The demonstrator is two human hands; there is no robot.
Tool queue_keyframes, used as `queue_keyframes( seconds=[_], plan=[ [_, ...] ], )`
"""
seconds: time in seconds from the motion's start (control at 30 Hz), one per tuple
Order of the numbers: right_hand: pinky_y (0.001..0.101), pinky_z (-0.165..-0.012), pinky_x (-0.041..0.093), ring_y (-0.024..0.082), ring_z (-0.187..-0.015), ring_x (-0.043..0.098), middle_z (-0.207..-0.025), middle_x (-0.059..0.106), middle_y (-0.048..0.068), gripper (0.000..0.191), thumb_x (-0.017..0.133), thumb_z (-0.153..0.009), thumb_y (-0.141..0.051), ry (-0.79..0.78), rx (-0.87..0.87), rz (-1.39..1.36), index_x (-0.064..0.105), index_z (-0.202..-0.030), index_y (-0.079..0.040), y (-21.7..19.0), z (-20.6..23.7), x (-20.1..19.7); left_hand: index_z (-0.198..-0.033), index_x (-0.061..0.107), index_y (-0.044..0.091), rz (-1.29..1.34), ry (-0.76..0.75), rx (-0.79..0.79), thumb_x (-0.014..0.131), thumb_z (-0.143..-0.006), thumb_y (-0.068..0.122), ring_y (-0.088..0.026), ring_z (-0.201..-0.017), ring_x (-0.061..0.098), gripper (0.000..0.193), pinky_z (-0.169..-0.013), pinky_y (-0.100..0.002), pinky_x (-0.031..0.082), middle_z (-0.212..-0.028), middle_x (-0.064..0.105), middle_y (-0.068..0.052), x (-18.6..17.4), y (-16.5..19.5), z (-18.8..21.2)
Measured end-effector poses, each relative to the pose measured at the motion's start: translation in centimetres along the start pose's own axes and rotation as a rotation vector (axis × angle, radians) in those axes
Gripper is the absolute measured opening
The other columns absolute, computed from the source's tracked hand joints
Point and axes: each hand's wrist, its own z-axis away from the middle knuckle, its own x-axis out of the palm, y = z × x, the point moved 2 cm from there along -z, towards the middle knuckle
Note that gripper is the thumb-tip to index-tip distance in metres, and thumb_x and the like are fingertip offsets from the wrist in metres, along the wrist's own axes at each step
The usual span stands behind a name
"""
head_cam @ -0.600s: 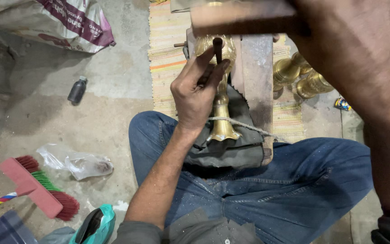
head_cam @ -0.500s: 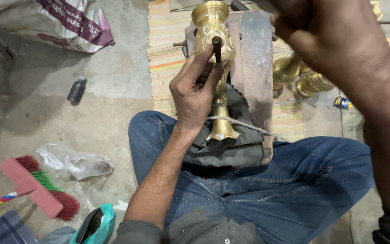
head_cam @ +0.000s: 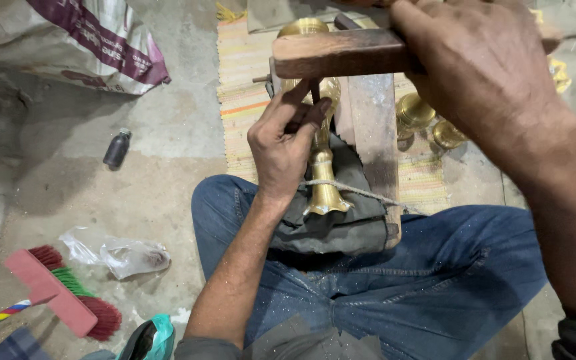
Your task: The person sits on the floor holding a steel punch against a brass vase and strikes the punch with a wooden mallet to emboss decorative patterns into the metal, repositioning the punch and rotating the vase as they work around the surface.
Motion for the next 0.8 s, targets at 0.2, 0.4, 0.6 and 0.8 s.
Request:
queue_keyframes(
  seconds=[0.2,0.4,0.6,0.8],
  plan=[
    [0.0425,-0.062,0.058,0.026,-0.070,0.071,-0.080,0.069,0.012,0.024,0.074,-0.106,-0.025,-0.137,0.062,-0.011,0.064,-0.115,-0.006,-0.2,-0.7,-0.4,-0.131,0.070,0.007,-0.009,0.000,0.059,0.077,-0.098,0.006,-0.011,-0.097,0.076,0.034,-0.080,-0.027,0.065,-0.110,0.075,-0.005,-0.6,0.7,-0.2],
    [0.0432,-0.059,0.058,0.029,-0.070,0.071,-0.083,0.071,0.013,0.047,0.077,-0.095,-0.013,-0.060,0.075,-0.247,0.058,-0.137,-0.003,0.3,-0.6,-0.3,-0.136,0.068,0.011,0.004,-0.018,-0.032,0.081,-0.096,0.010,-0.009,-0.082,0.074,0.042,-0.071,-0.026,0.062,-0.105,0.076,-0.004,-0.2,1.1,-0.3],
    [0.0405,-0.063,0.058,0.027,-0.071,0.070,-0.083,0.067,0.014,0.034,0.075,-0.094,-0.006,0.021,0.111,-0.500,0.061,-0.125,-0.002,0.6,-0.3,0.1,-0.139,0.066,0.012,0.044,-0.034,-0.010,0.078,-0.101,0.010,-0.009,-0.090,0.076,0.040,-0.077,-0.026,0.065,-0.111,0.076,-0.002,0.0,0.9,-0.4],
    [0.0388,-0.062,0.058,0.027,-0.069,0.069,-0.081,0.066,0.015,0.028,0.074,-0.098,-0.010,-0.018,0.155,-0.488,0.062,-0.121,-0.002,0.3,-0.5,0.5,-0.136,0.068,0.009,0.066,-0.044,-0.063,0.079,-0.098,0.009,-0.009,-0.083,0.072,0.040,-0.073,-0.025,0.061,-0.108,0.075,-0.003,-0.3,0.9,-0.4]
  ],
)
